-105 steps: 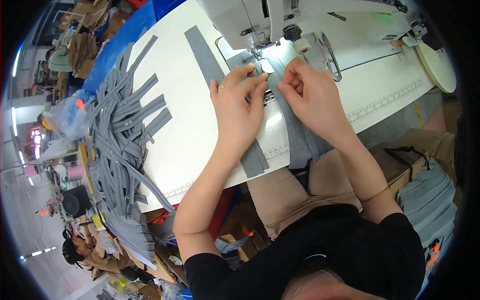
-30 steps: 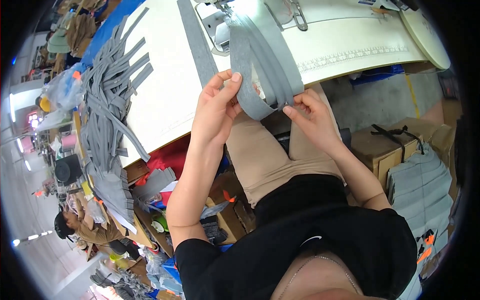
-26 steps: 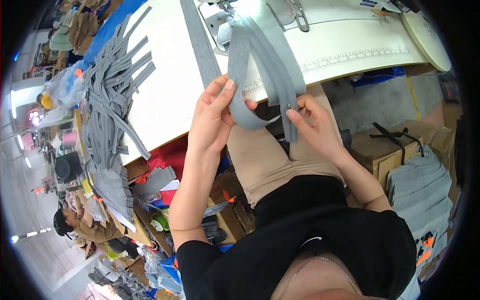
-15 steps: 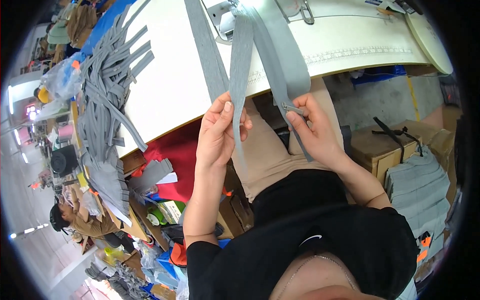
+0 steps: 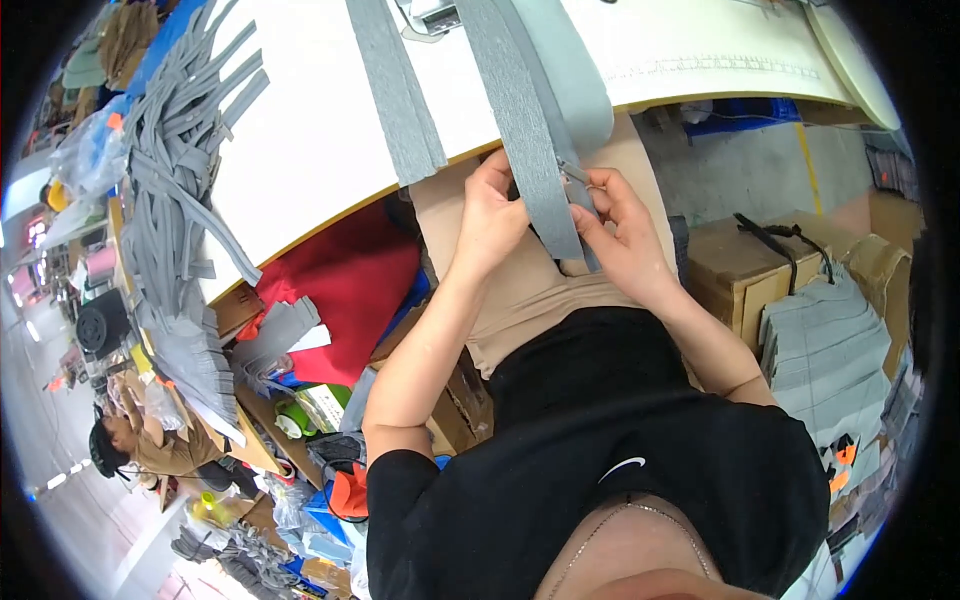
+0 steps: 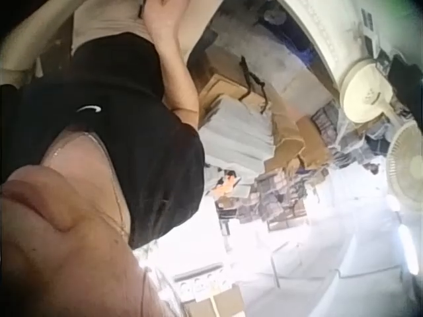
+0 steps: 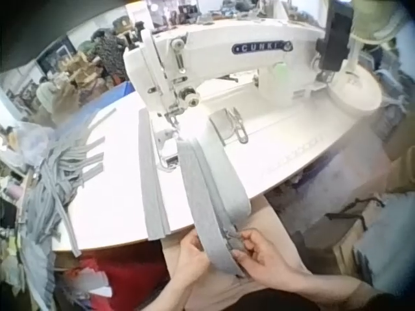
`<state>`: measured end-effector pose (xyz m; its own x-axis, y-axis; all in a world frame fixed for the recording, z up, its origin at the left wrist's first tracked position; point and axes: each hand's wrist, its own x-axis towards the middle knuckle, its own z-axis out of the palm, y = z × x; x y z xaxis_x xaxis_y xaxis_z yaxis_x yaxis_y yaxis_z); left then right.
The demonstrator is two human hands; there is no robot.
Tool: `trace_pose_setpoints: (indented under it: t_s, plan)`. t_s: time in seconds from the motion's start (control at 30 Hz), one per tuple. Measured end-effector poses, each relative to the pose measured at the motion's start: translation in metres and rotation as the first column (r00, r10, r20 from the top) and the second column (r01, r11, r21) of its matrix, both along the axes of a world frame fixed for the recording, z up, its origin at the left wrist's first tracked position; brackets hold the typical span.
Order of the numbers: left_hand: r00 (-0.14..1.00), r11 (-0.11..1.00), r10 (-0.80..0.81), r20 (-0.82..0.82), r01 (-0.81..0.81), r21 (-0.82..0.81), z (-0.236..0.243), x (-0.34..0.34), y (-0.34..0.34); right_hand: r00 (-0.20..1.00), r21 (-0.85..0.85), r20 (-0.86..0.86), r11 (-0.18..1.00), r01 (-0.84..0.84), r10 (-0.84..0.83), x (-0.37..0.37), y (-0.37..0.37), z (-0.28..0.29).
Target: Sewing and folding strips of grey material using an industrial sewing machine.
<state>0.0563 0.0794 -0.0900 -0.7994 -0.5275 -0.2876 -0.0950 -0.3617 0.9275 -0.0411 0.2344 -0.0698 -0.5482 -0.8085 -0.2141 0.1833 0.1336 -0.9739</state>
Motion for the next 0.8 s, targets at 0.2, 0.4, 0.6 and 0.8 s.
trace_pose_setpoints:
  t_s: [0.2,0.4,0.6,0.8]
  plan:
    - [0.993,0.985,-0.024,-0.118,0.044,0.168,-0.007,0.01,0.014,0.993,0.126,-0.104,0.991,-0.046,0.06,0.003,0.028,0.007]
    - [0.989,0.928,-0.146,0.038,0.124,0.351,0.009,0.027,0.023,0.962,0.153,-0.269,0.988,-0.009,0.05,0.008,0.057,0.013]
    - [0.963,0.92,-0.212,0.168,0.139,0.367,0.019,0.032,0.035,0.942,0.106,-0.334,0.994,-0.001,0.037,0.011,0.062,0.02]
    - [0.956,0.91,-0.252,0.154,0.179,0.375,0.023,0.035,0.034,0.922,0.109,-0.384,0.994,-0.012,0.053,0.015,0.066,0.024]
